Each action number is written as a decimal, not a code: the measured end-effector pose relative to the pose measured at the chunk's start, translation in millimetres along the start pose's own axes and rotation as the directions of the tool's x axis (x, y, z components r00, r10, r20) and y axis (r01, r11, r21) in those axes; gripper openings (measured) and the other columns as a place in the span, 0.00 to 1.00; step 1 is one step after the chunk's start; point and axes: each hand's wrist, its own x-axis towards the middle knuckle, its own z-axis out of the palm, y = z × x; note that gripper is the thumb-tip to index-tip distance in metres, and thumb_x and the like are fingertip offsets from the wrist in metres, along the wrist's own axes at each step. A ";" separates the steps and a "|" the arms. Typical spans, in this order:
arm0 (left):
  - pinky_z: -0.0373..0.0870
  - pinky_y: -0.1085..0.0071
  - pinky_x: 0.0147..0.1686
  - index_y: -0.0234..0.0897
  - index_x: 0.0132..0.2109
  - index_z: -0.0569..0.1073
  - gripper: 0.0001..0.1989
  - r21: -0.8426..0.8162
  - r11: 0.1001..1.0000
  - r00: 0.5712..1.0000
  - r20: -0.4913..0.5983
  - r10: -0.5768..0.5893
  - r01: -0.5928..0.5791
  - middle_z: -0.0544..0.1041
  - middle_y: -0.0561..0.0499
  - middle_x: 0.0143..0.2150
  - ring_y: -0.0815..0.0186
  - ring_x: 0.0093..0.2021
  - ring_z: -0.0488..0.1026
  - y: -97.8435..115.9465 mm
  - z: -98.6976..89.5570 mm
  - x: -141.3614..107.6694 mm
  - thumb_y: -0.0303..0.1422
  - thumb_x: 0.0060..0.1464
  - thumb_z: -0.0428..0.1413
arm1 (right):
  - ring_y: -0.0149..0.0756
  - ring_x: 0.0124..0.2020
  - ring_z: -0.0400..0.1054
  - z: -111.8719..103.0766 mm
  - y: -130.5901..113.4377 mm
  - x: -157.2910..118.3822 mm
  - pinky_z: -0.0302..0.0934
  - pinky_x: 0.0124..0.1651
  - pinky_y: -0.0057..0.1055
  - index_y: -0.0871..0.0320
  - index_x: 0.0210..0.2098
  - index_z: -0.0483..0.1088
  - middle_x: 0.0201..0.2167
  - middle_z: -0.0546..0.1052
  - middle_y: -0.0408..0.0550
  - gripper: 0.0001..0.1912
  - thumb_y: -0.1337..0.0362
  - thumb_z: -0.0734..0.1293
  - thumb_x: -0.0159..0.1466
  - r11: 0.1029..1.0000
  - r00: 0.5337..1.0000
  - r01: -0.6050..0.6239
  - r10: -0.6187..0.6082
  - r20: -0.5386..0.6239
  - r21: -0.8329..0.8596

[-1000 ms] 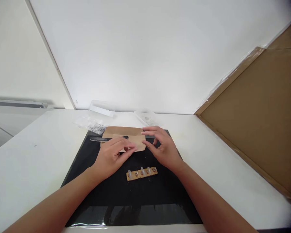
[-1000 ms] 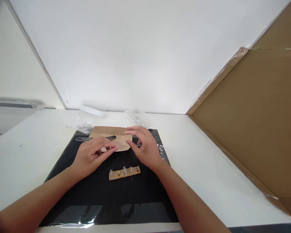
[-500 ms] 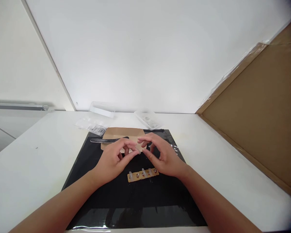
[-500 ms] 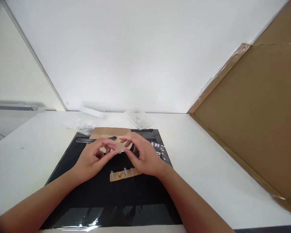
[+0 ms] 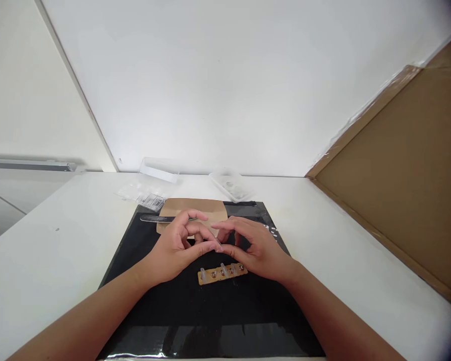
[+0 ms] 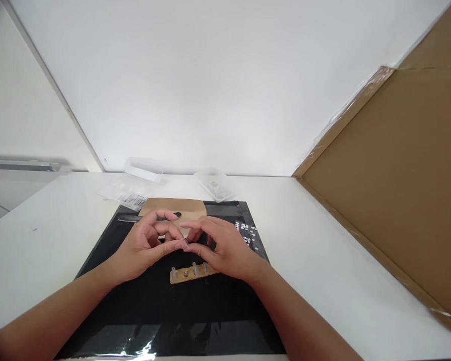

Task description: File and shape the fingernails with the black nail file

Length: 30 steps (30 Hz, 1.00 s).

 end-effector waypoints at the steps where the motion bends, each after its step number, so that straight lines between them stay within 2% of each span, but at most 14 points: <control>1: 0.63 0.73 0.30 0.42 0.55 0.62 0.22 0.008 1.000 1.000 0.001 -0.009 0.009 0.83 0.50 0.39 0.67 0.36 0.77 0.3 -0.3 -0.1 0.39 0.62 0.64 | 0.33 0.39 0.71 -0.1 -0.9 -0.3 0.67 0.40 0.30 0.50 0.58 0.72 0.38 0.78 0.44 0.19 0.59 0.72 0.68 1.000 1.000 0.006 -0.006 0.005 0.006; 7: 0.58 0.76 0.24 0.42 0.54 0.64 0.24 0.008 0.998 0.998 -0.006 -0.061 0.061 0.83 0.53 0.36 0.69 0.33 0.77 -0.4 -1.3 -0.4 0.39 0.59 0.67 | 0.33 0.38 0.72 -2.3 -4.7 -0.6 0.66 0.40 0.30 0.52 0.52 0.75 0.36 0.78 0.43 0.17 0.58 0.75 0.65 0.999 1.000 0.026 -0.027 0.012 0.031; 14: 0.67 0.73 0.32 0.40 0.51 0.66 0.22 0.009 0.998 0.998 -0.020 -0.056 0.056 0.83 0.54 0.34 0.69 0.32 0.77 -5.5 -1.6 1.7 0.38 0.57 0.68 | 0.32 0.36 0.71 -2.5 -4.9 -1.2 0.65 0.40 0.29 0.52 0.49 0.76 0.35 0.78 0.43 0.13 0.61 0.75 0.65 0.998 0.999 0.036 -0.037 0.024 0.053; 16: 0.67 0.74 0.32 0.39 0.47 0.69 0.19 0.051 0.998 0.999 -0.022 -0.044 0.045 0.84 0.54 0.34 0.70 0.30 0.76 -5.4 -1.7 2.6 0.38 0.56 0.69 | 0.32 0.36 0.72 -2.2 -5.5 -1.5 0.65 0.41 0.29 0.53 0.47 0.76 0.35 0.78 0.43 0.11 0.60 0.74 0.66 0.999 0.999 0.020 -0.022 0.038 0.032; 20: 0.60 0.77 0.23 0.38 0.39 0.75 0.13 0.226 0.973 0.998 -0.057 -0.025 0.038 0.83 0.55 0.32 0.71 0.28 0.74 -4.5 -2.3 3.8 0.40 0.56 0.68 | 0.34 0.39 0.71 -7.6 -6.1 -2.4 0.64 0.42 0.31 0.53 0.46 0.77 0.36 0.78 0.44 0.09 0.58 0.72 0.68 0.997 0.996 -0.033 0.039 0.078 -0.075; 23: 0.63 0.76 0.25 0.41 0.36 0.80 0.06 0.405 0.912 0.992 -0.067 0.103 -0.068 0.82 0.55 0.33 0.70 0.31 0.75 -5.1 -4.1 4.0 0.37 0.60 0.65 | 0.34 0.38 0.70 -20.1 -3.9 -4.1 0.63 0.40 0.31 0.52 0.44 0.77 0.37 0.76 0.44 0.09 0.57 0.74 0.66 0.983 0.983 -0.113 0.131 0.128 -0.143; 25: 0.66 0.75 0.29 0.43 0.36 0.83 0.05 0.499 0.852 0.973 -0.062 0.221 -0.162 0.81 0.54 0.33 0.69 0.35 0.75 -5.6 -5.5 4.3 0.35 0.62 0.63 | 0.33 0.35 0.69 -31.1 -0.8 -6.0 0.62 0.37 0.30 0.53 0.40 0.78 0.36 0.75 0.44 0.09 0.57 0.75 0.64 0.966 0.955 -0.206 0.233 0.181 -0.158; 27: 0.69 0.73 0.32 0.44 0.37 0.83 0.05 0.557 0.787 0.938 -0.040 0.346 -0.266 0.81 0.54 0.31 0.67 0.36 0.74 -5.5 -6.4 4.8 0.33 0.62 0.63 | 0.32 0.32 0.68 -41.9 2.7 -8.5 0.61 0.34 0.30 0.54 0.37 0.78 0.33 0.73 0.42 0.11 0.54 0.77 0.61 0.943 0.910 -0.302 0.329 0.252 -0.141; 30: 0.70 0.68 0.36 0.41 0.39 0.82 0.04 0.604 0.667 0.855 0.047 0.517 -0.436 0.82 0.53 0.30 0.65 0.34 0.72 -4.7 -5.7 5.7 0.30 0.62 0.62 | 0.32 0.31 0.67 -53.7 6.2 -12.2 0.60 0.32 0.30 0.54 0.34 0.78 0.30 0.73 0.41 0.16 0.50 0.80 0.55 0.897 0.830 -0.431 0.438 0.345 -0.104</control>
